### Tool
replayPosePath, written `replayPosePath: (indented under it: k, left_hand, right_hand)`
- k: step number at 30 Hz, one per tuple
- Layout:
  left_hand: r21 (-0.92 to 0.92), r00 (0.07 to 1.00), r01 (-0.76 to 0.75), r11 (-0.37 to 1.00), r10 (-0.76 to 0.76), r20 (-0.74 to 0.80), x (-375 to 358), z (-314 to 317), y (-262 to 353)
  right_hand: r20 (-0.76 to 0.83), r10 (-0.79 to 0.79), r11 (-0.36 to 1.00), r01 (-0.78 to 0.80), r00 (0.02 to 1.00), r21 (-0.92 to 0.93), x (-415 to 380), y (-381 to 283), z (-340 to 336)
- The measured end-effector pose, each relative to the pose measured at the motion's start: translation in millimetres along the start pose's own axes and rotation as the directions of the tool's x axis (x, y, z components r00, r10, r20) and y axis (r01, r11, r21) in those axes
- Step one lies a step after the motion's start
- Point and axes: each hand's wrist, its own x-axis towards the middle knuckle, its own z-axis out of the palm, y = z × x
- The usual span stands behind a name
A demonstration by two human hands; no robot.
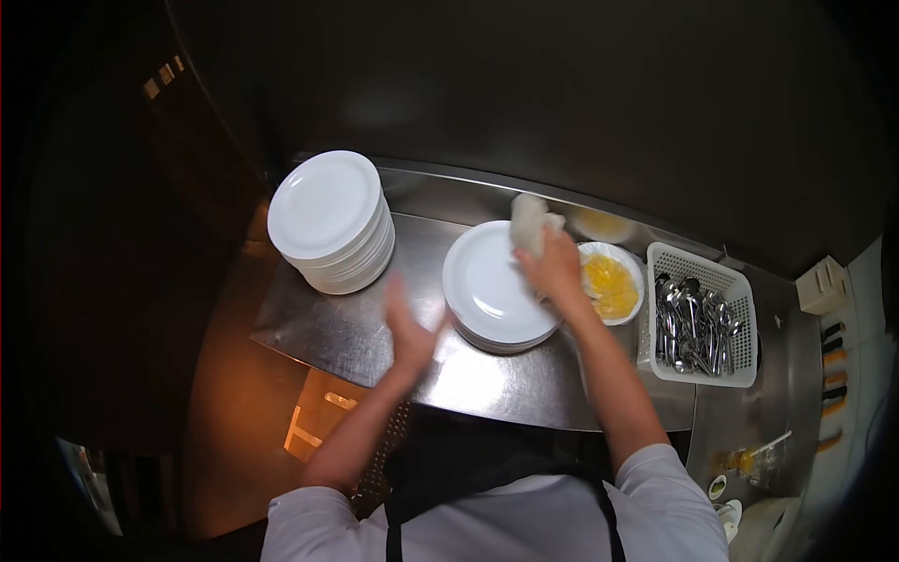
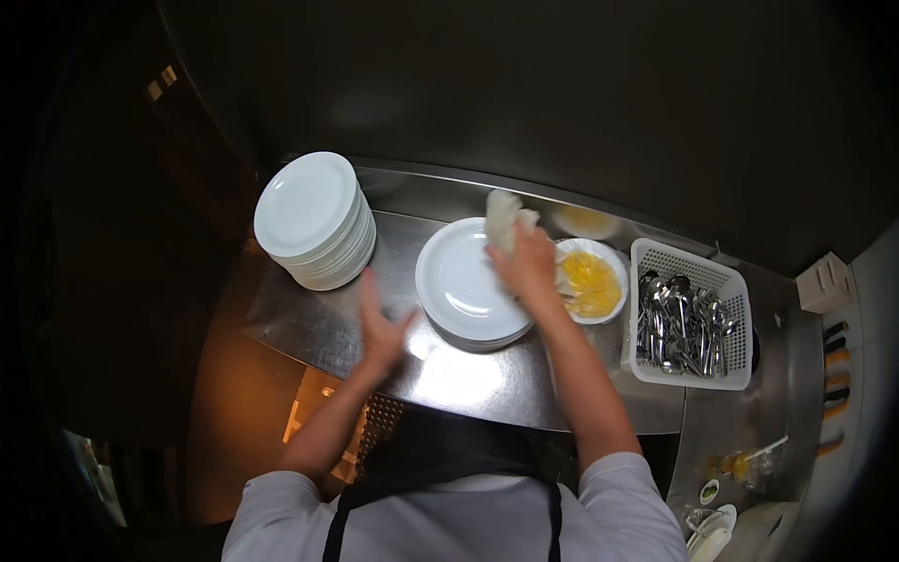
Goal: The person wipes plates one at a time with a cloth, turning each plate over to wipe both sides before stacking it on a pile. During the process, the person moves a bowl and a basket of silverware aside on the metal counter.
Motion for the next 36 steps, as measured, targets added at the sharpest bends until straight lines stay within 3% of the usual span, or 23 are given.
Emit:
replayPosePath:
  k: [1,2,3,4,5,6,7,8,10,12,13,15,18,20,22,23,24,25,27,30,32,36]
  left_hand:
    - [0.152,0.983,0.040,0.988,-0.066,0.170,-17.7,15.2,19.1]
    - [0.306,0.934,0.051,0.951,-0.154,0.323,-29.4,26.9,37.5]
    - [0.150,0.941,0.128,0.980,-0.168,0.295,-33.7,41.7,39.9]
    - [-0.013,0.943,0.202,0.979,-0.191,0.271,-38.0,52.2,39.4]
    - [0.027,0.945,0.193,0.981,-0.193,0.264,-36.1,53.3,42.4]
    - [0.057,0.960,0.153,0.987,-0.162,0.228,-38.1,56.7,39.0]
    - [0.045,0.945,0.042,0.998,-0.054,0.323,-34.8,65.7,15.2]
    - [-0.025,0.945,0.021,0.999,-0.012,0.328,-35.5,70.9,4.5]
    - [-0.216,0.967,0.063,0.974,-0.007,0.253,-44.6,74.7,-3.0]
    - [-0.289,0.975,0.126,0.949,-0.066,0.211,-44.3,63.4,12.4]
    - [-0.243,0.967,0.138,0.960,-0.078,0.244,-33.6,52.6,27.8]
    - [-0.188,0.955,0.147,0.971,-0.090,0.282,-27.4,50.0,33.7]
    - [-0.256,0.963,0.110,0.960,-0.039,0.268,-27.7,54.8,29.5]
    - [-0.189,0.960,0.127,0.974,-0.073,0.270,-28.7,52.3,33.8]
    - [-0.053,0.958,0.110,0.992,-0.092,0.271,-30.4,49.9,36.4]
    - [0.021,0.970,0.081,0.997,-0.083,0.230,-36.3,54.2,31.1]
    - [-0.034,0.943,0.064,0.997,-0.050,0.329,-36.8,60.3,14.7]
    - [-0.091,0.906,0.059,0.994,-0.015,0.424,-33.0,61.6,7.1]
    - [-0.086,0.925,0.098,0.991,-0.059,0.375,-37.7,57.5,13.4]
    - [-0.100,0.957,0.141,0.985,-0.110,0.268,-31.7,51.6,35.2]
    - [-0.121,0.960,0.153,0.981,-0.118,0.252,-33.1,53.4,34.7]
    - [-0.086,0.948,0.156,0.984,-0.125,0.291,-33.0,53.7,34.5]
  right_hand:
    - [-0.076,-0.171,0.956,0.146,0.982,-0.255,-6.3,-4.5,24.6]
    - [-0.077,-0.248,0.950,0.227,0.966,-0.214,-9.0,-13.7,37.0]
    - [-0.082,-0.326,0.935,0.308,0.942,-0.174,-9.8,-23.8,46.1]
    - [0.038,-0.358,0.933,0.359,0.933,-0.031,-14.1,-36.7,50.2]
    - [0.127,-0.397,0.918,0.393,0.909,0.059,-27.5,-56.6,39.3]
    - [0.079,-0.509,0.857,0.495,0.857,0.141,-41.8,-57.8,48.6]
    - [0.218,-0.516,0.855,0.482,0.828,0.194,-59.0,-66.9,33.0]
    - [0.093,-0.597,0.786,0.558,0.797,0.268,-78.7,-59.1,29.6]
    - [0.170,-0.620,0.776,0.566,0.766,0.277,-105.1,-29.2,11.7]
    - [0.339,-0.491,0.871,0.464,0.802,0.164,-106.3,-10.1,-26.5]
    - [0.415,-0.416,0.905,0.415,0.809,0.097,-104.3,-0.6,-40.0]
    - [0.254,-0.440,0.876,0.474,0.861,-0.090,-75.2,26.8,-29.8]
    - [0.111,-0.412,0.889,0.425,0.905,-0.171,-16.4,12.9,1.2]
    - [0.092,-0.456,0.885,0.462,0.885,-0.063,-6.6,-20.0,35.3]
    - [0.161,-0.613,0.787,0.578,0.774,0.217,-16.2,-57.2,55.5]
    - [0.160,-0.723,0.688,0.679,0.672,0.256,-26.0,-69.0,64.4]
    - [0.155,-0.815,0.577,0.761,0.558,0.296,-33.3,-74.3,68.8]
    - [0.176,-0.819,0.573,0.768,0.546,0.287,-31.0,-73.2,65.4]
    - [0.225,-0.826,0.563,0.778,0.517,0.277,-21.0,-67.1,57.0]
    - [0.222,-0.699,0.713,0.683,0.679,0.159,13.9,-48.8,38.9]
    - [0.124,-0.619,0.776,0.628,0.776,-0.058,28.1,-20.8,29.5]
    - [0.042,-0.484,0.858,0.484,0.874,-0.170,7.7,21.9,0.8]
